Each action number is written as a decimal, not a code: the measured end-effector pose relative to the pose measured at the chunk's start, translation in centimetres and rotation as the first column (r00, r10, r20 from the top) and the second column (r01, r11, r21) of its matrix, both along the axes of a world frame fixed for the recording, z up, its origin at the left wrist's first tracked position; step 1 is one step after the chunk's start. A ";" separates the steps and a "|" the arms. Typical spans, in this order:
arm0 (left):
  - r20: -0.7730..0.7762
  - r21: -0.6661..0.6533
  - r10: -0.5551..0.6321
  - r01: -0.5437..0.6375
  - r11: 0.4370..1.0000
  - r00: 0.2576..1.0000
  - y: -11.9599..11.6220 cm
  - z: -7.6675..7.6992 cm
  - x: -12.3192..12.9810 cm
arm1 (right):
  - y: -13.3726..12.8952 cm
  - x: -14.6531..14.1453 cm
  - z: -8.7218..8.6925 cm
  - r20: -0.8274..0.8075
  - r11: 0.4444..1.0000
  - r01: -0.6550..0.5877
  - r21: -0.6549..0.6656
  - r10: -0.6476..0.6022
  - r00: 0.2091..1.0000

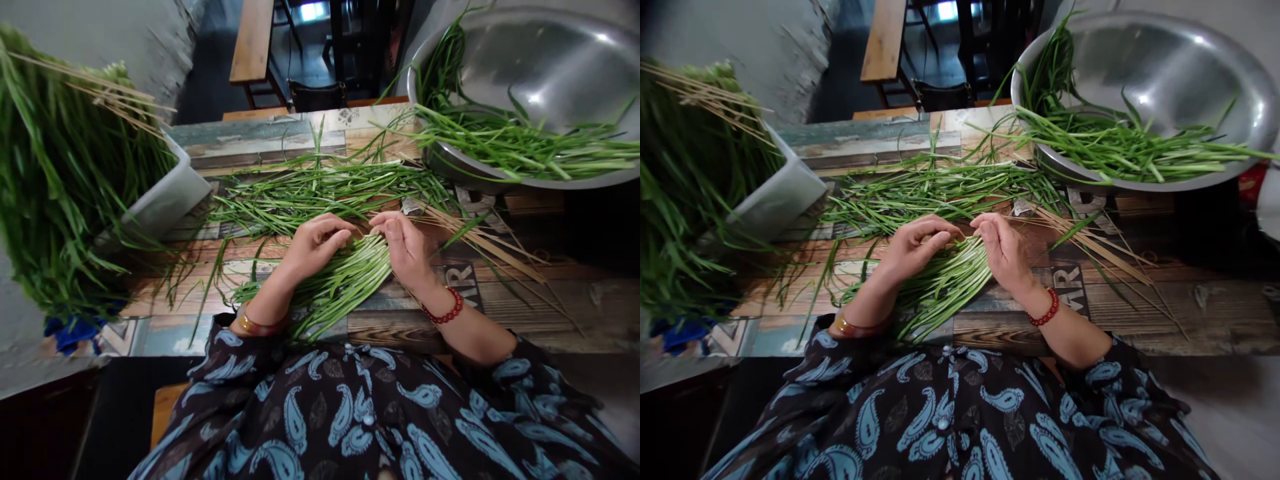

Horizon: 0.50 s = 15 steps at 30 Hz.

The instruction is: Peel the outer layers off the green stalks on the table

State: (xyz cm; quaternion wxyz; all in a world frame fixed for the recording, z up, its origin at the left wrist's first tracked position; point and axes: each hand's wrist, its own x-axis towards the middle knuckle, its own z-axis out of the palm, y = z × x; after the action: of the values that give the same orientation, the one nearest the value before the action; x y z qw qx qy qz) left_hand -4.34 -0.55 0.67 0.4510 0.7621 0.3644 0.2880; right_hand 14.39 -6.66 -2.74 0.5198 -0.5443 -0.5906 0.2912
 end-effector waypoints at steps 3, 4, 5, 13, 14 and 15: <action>0.029 -0.217 -0.061 0.066 0.974 0.998 0.0 0.6 0.2 | -0.1 0.0 -0.1 -0.061 1.000 0.000 0.019 0.001 0.998; 0.042 -0.275 -0.091 0.099 0.956 0.995 -0.1 0.6 0.5 | -0.1 0.0 -0.1 -0.076 1.000 0.000 0.027 0.002 0.997; 0.051 -0.319 -0.109 0.120 0.940 0.993 -0.2 0.6 0.7 | -0.1 0.0 0.0 -0.093 0.999 -0.001 0.033 0.004 0.996; 0.201 -0.387 0.251 -0.159 0.908 0.947 -0.1 2.8 0.9 | -0.3 1.3 2.1 -0.146 0.989 -0.143 -0.038 0.136 0.980; 0.238 -0.389 0.302 -0.195 0.901 0.923 -0.1 3.5 0.7 | -0.3 1.5 2.5 -0.100 0.980 -0.190 -0.059 0.183 0.978; 0.267 -0.388 0.338 -0.221 0.895 0.902 -0.2 4.2 0.4 | -0.3 1.7 3.0 -0.048 0.971 -0.229 -0.073 0.226 0.973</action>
State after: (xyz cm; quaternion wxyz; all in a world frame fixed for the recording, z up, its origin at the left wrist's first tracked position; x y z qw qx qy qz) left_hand -3.90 -0.77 4.91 0.5860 0.5502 0.4366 0.4042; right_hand 16.07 -6.94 0.26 0.4732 -0.4869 -0.6267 0.3824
